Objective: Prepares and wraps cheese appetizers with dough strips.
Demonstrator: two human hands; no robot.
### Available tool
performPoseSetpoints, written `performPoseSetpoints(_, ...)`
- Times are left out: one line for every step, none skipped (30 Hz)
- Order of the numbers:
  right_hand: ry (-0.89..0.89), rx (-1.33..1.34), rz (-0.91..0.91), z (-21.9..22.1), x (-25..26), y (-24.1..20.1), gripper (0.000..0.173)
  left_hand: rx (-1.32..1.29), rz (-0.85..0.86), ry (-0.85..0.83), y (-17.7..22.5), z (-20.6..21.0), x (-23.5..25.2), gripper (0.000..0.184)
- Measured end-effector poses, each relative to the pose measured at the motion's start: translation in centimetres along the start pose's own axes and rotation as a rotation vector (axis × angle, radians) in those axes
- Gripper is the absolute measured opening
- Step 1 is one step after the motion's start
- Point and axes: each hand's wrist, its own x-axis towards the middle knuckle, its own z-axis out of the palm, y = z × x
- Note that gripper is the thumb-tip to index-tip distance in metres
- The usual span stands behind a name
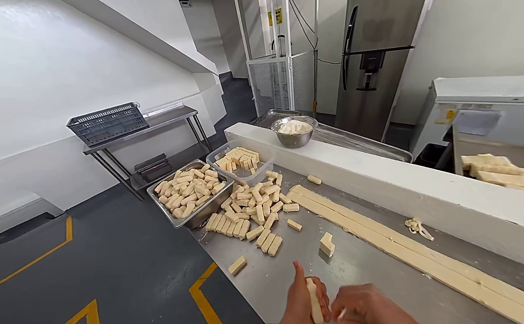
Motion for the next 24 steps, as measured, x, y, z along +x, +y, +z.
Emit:
performPoseSetpoints(0.027, -0.026, 0.063, -0.2, 0.0, 0.2, 0.047, -0.055, -0.033, -0.030, 0.5, -0.2, -0.1, 0.081)
performPoseSetpoints(0.024, -0.055, 0.109, -0.1, 0.1, 0.5, 0.071, -0.080, -0.058, -0.065, 1.0, -0.1, -0.4, 0.080)
performPoseSetpoints(0.036, -0.086, 0.106, 0.5, 0.2, 0.9, 0.081, -0.089, -0.071, -0.094, 1.1, 0.4, -0.9, 0.080)
performPoseSetpoints(0.077, -0.109, 0.059, 1.3, 0.2, 1.3, 0.081, -0.098, -0.078, -0.105, 1.2, 1.1, -1.4, 0.080)
performPoseSetpoints(0.138, -0.145, -0.016, 2.0, 0.2, 1.9, 0.076, -0.118, -0.083, -0.107, 1.3, 1.7, -1.9, 0.080)
performPoseSetpoints(0.204, -0.184, -0.096, 2.6, 0.1, 2.5, 0.068, -0.137, -0.088, -0.110, 1.4, 2.0, -2.1, 0.082)
performPoseSetpoints(0.270, -0.231, -0.171, 3.1, 0.1, 3.2, 0.062, -0.152, -0.088, -0.116, 1.4, 2.2, -2.2, 0.083)
performPoseSetpoints(0.323, -0.281, -0.235, 3.5, 0.2, 3.8, 0.058, -0.163, -0.092, -0.121, 1.3, 2.2, -2.3, 0.084)
performPoseSetpoints(0.368, -0.338, -0.289, 3.8, 0.2, 4.4, 0.055, -0.170, -0.098, -0.116, 1.0, 2.1, -2.2, 0.086)
performPoseSetpoints(0.397, -0.388, -0.323, 4.1, 0.3, 4.8, 0.054, -0.170, -0.102, -0.111, 0.6, 1.9, -2.0, 0.088)
performPoseSetpoints(0.407, -0.423, -0.330, 4.3, 0.3, 5.0, 0.054, -0.163, -0.097, -0.102, 0.3, 1.6, -1.8, 0.092)
performPoseSetpoints(0.396, -0.438, -0.321, 4.4, 0.2, 5.0, 0.052, -0.158, -0.092, -0.081, 0.1, 1.3, -1.7, 0.094)
performPoseSetpoints(0.368, -0.423, -0.299, 4.6, 0.1, 4.7, 0.049, -0.152, -0.091, -0.054, 0.0, 1.3, -1.8, 0.093)
performPoseSetpoints(0.326, -0.385, -0.263, 4.7, 0.0, 4.2, 0.048, -0.157, -0.098, -0.050, -0.1, 1.3, -2.0, 0.090)
performPoseSetpoints(0.284, -0.338, -0.217, 4.7, -0.2, 3.8, 0.050, -0.185, -0.113, -0.073, 0.0, 1.2, -2.1, 0.087)
performPoseSetpoints(0.251, -0.290, -0.176, 4.7, -0.2, 3.5, 0.055, -0.222, -0.130, -0.113, 0.2, 1.0, -2.1, 0.087)
performPoseSetpoints(0.244, -0.265, -0.157, 4.6, -0.2, 3.4, 0.059, -0.246, -0.138, -0.158, 0.3, 0.8, -2.0, 0.088)
performPoseSetpoints(0.270, -0.276, -0.161, 4.7, -0.2, 3.4, 0.059, -0.263, -0.138, -0.198, 0.2, 0.6, -1.9, 0.091)
performPoseSetpoints(0.310, -0.317, -0.175, 4.8, -0.1, 3.7, 0.057, -0.265, -0.122, -0.224, 0.0, 0.3, -1.8, 0.095)
performPoseSetpoints(0.343, -0.370, -0.188, 4.7, 0.0, 3.9, 0.054, -0.236, -0.090, -0.236, -0.1, 0.0, -1.6, 0.099)
performPoseSetpoints(0.365, -0.424, -0.199, 4.8, 0.1, 4.3, 0.053, -0.179, -0.061, -0.209, -0.1, -0.2, -1.5, 0.101)
performPoseSetpoints(0.363, -0.466, -0.199, 4.9, 0.1, 4.5, 0.051, -0.095, -0.037, -0.122, -0.3, -0.2, -1.4, 0.099)
performPoseSetpoints(0.338, -0.482, -0.184, 5.2, 0.0, 4.4, 0.050, -0.003, -0.020, -0.005, -0.6, 0.1, -1.3, 0.093)
performPoseSetpoints(0.300, -0.470, -0.155, 5.5, -0.1, 4.0, 0.051, 0.058, -0.014, 0.093, -1.0, 0.3, -1.4, 0.087)
